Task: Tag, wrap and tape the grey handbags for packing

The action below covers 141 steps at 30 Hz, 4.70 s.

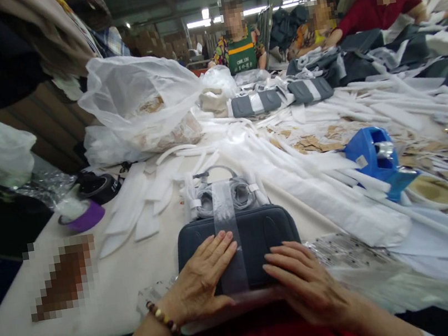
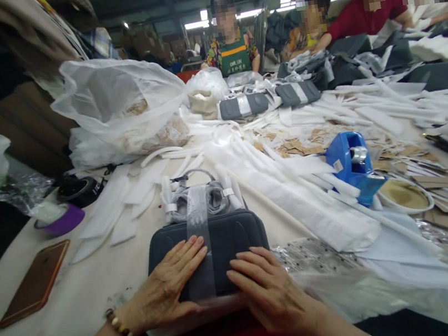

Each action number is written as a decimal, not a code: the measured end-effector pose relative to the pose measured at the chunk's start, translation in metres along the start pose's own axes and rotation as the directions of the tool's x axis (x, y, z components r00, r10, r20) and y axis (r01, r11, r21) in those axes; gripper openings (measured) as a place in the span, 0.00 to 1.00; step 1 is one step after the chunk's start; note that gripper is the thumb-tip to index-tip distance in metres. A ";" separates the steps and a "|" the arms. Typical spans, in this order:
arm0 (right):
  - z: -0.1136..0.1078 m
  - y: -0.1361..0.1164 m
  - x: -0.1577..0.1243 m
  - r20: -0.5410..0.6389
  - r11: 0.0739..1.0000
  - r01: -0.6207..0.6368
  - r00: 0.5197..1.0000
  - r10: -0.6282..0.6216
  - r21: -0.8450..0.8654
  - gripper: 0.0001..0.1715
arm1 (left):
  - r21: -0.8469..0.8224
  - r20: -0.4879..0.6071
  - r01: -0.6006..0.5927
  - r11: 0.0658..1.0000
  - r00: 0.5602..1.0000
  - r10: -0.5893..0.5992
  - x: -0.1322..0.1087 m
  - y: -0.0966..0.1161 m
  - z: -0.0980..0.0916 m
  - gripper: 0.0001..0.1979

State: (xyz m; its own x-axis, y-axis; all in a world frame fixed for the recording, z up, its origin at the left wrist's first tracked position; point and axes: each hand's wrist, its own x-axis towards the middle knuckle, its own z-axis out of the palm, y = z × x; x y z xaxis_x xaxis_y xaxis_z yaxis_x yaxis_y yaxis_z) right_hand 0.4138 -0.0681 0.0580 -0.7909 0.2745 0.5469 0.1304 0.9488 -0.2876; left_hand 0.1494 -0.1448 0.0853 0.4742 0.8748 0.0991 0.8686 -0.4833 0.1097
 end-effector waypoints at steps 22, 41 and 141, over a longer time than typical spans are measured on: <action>-0.010 0.034 -0.022 -0.239 0.886 -0.421 0.856 0.459 0.195 0.40 | 0.454 -0.290 0.105 0.885 0.956 0.035 0.024 0.025 0.011 0.38; 0.040 -0.011 -0.002 0.144 0.990 -0.001 0.989 -0.020 0.144 0.22 | 0.441 -0.279 0.148 0.885 0.960 -0.022 0.037 0.028 0.000 0.28; 0.013 -0.006 -0.019 0.128 0.987 0.131 0.982 -0.142 0.088 0.22 | 0.105 -0.120 0.101 0.989 0.989 -0.089 0.036 0.008 0.013 0.36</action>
State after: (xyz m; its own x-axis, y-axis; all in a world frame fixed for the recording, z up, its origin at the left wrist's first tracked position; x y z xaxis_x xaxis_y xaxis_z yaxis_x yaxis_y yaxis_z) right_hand 0.4206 -0.0806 0.0390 -0.8716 0.1146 0.4767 -0.0275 0.9593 -0.2810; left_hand 0.1757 -0.1165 0.0768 0.3748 0.9038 0.2065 0.9224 -0.3859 0.0150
